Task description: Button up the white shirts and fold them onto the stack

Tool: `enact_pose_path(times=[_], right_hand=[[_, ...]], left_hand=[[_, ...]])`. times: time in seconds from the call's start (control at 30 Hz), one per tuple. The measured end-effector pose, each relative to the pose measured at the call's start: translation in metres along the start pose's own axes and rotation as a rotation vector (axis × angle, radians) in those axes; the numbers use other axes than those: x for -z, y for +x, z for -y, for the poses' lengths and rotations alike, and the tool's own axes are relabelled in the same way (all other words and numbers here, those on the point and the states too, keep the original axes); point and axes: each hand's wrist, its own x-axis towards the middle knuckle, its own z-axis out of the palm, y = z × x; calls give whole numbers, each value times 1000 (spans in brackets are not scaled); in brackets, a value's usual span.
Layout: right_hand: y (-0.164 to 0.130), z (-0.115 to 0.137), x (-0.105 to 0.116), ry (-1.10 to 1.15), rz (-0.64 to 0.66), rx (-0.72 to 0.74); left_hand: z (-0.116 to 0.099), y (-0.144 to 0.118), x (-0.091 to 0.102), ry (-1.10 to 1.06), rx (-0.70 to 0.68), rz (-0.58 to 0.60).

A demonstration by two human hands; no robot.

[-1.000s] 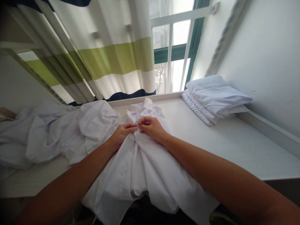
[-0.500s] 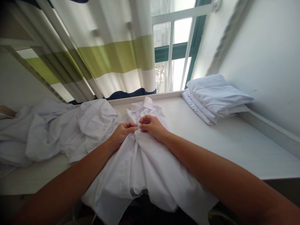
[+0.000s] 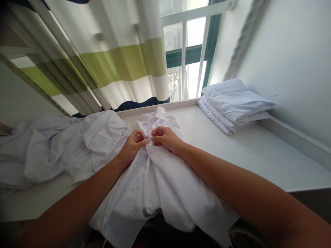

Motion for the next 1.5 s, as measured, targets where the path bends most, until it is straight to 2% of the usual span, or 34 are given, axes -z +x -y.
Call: enact_pose_path(times=[0.2,0.43,0.7,0.97,1.2,1.33,1.4,1.5], right_hand=[[2,-2,1,-43,19,71],[1,0,1,-88,29,76],[2,-1,4,-109,112,32],[1,-4,1,-93,49,78],[3,-8,3,-180,44,118],[2,-10,1,-367,-40,224],[0,-8,-1,-423,-58,233],[-3,-5,-3,-334,-31,188]], left_hand=[[0,2,2,39,-11,-2],[-2,3,1,142,-71,-12],[3,6,4,222,-73,-31],[2,6,8,248,-57,27],[1,4,4,220,-51,-10],[-3,3,3,173,-9,-9],[-3,4,2,153,-16,-20],[-4,6,3,116,-41,-50]])
